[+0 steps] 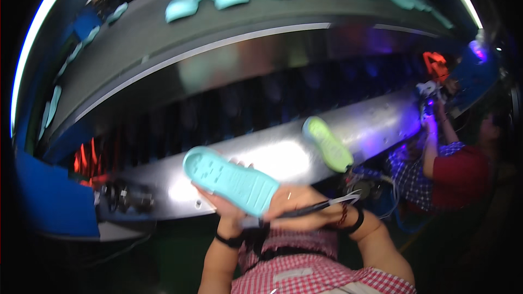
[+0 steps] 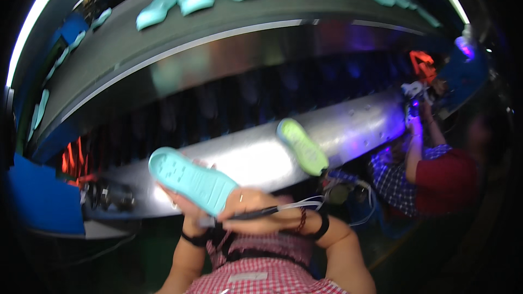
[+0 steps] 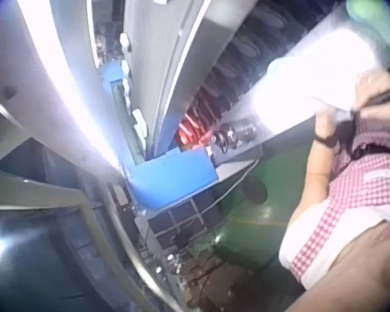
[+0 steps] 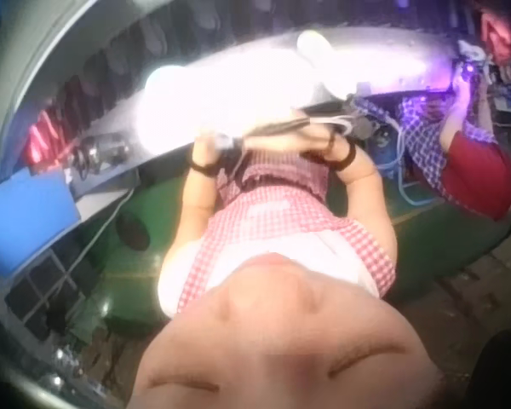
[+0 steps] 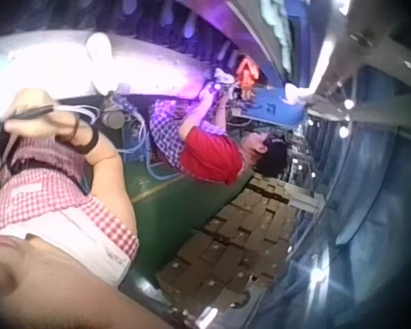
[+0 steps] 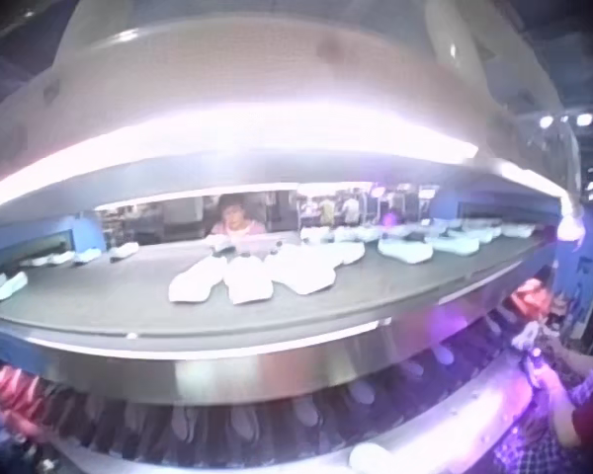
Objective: Applying glue or primer to the bottom surface of light blue shoe soles using a brush.
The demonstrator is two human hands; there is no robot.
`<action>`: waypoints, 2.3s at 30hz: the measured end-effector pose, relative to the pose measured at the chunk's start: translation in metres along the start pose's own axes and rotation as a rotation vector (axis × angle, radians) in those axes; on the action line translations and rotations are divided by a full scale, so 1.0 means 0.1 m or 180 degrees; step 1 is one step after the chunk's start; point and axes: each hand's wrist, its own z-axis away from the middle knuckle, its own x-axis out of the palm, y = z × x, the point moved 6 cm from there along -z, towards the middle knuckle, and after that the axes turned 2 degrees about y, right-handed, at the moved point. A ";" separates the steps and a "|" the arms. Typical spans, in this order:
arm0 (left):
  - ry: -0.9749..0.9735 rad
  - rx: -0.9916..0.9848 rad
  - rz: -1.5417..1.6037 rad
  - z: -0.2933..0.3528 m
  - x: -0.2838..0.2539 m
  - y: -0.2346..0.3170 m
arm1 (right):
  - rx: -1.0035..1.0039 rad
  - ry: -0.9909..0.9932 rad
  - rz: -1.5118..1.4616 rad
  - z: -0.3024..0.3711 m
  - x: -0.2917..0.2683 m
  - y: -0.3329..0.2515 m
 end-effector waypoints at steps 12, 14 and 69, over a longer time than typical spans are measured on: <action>0.0016 0.0316 -0.0091 -0.06 0.20 0.08 | 0.0248 0.0262 -0.0666 0.20 -0.23 0.18; -0.0119 0.0467 -0.0301 -0.04 0.26 0.09 | 0.0776 0.0758 -0.0424 0.19 -0.30 0.37; -0.0925 -0.0559 -0.0269 0.11 0.39 0.13 | 0.0369 0.0816 -0.0825 -0.07 -0.29 0.12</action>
